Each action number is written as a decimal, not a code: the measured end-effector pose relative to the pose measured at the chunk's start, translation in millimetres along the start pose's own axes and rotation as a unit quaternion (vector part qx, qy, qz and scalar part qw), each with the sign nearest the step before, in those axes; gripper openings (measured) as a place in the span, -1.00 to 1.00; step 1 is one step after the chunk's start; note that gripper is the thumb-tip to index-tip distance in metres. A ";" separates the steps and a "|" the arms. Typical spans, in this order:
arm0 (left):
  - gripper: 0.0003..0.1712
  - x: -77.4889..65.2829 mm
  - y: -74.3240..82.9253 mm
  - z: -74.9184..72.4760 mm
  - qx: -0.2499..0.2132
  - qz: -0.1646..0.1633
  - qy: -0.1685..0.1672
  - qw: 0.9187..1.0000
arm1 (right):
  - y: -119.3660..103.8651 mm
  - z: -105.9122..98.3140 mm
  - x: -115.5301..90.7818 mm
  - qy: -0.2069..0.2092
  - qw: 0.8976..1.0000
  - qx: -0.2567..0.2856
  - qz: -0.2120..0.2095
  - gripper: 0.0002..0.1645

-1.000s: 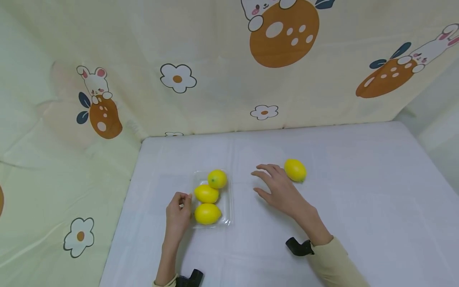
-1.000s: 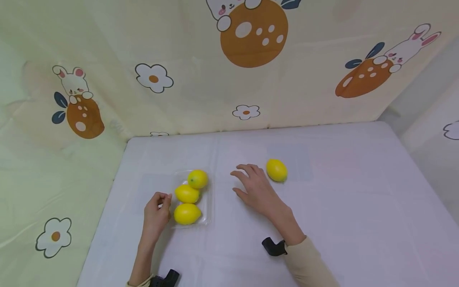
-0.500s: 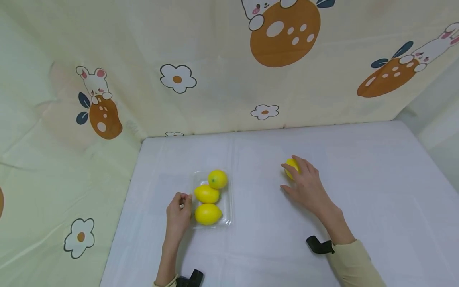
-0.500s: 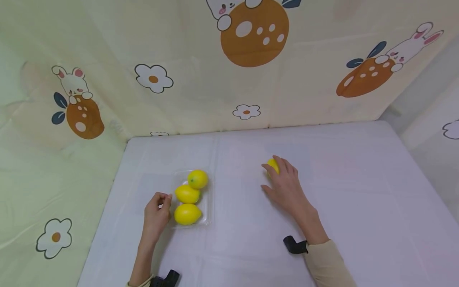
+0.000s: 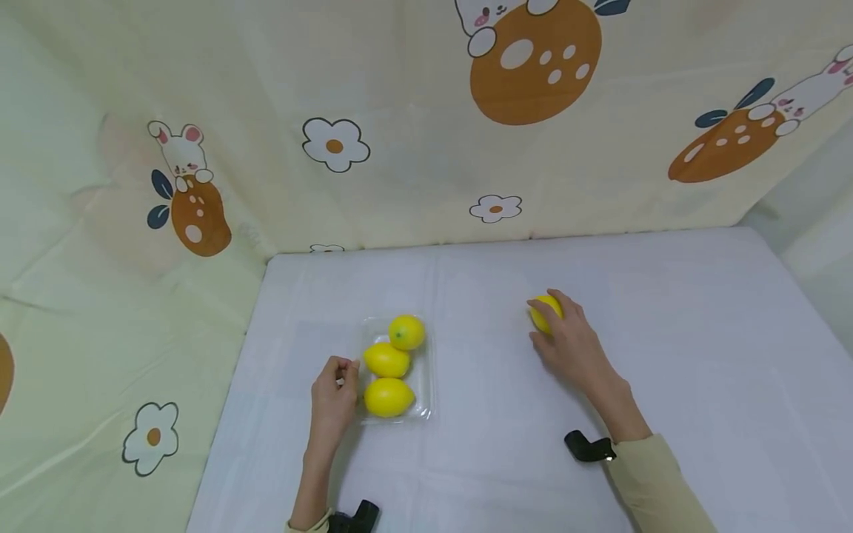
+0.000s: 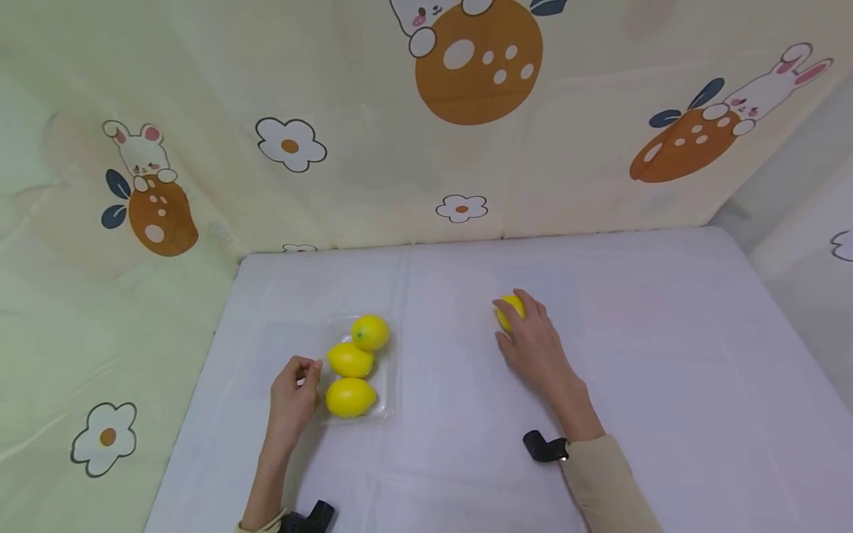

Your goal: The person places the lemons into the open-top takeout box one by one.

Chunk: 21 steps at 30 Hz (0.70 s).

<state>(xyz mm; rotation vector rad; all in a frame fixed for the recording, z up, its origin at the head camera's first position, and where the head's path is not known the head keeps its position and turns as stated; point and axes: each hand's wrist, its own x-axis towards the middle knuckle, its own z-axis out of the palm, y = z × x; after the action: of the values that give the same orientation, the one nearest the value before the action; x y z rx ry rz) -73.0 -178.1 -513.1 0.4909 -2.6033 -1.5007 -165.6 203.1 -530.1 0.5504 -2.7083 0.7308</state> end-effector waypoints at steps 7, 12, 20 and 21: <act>-0.78 0.1 2.2 0.5 0.001 -0.005 -0.005 1.000 | 2.0 1.9 1.7 0.017 1.000 0.012 -0.002 -0.45; -0.78 0.0 1.6 0.3 0.002 -0.001 -0.006 1.000 | 1.6 1.3 0.3 0.014 1.000 0.018 0.004 -0.46; -0.79 -0.6 1.9 -0.1 0.004 -0.007 -0.004 1.000 | -4.8 -1.8 -4.0 0.029 0.999 0.032 -0.006 -0.44; -0.79 -0.8 1.9 -0.1 0.003 -0.007 -0.004 1.000 | -6.4 -2.2 -5.1 0.030 0.999 0.033 -0.007 -0.43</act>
<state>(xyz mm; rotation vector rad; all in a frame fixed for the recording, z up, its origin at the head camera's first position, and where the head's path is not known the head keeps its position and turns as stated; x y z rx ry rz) -72.6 -177.1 -511.3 0.5065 -2.6160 -1.5033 -157.9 200.6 -527.4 0.5543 -2.6304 0.8217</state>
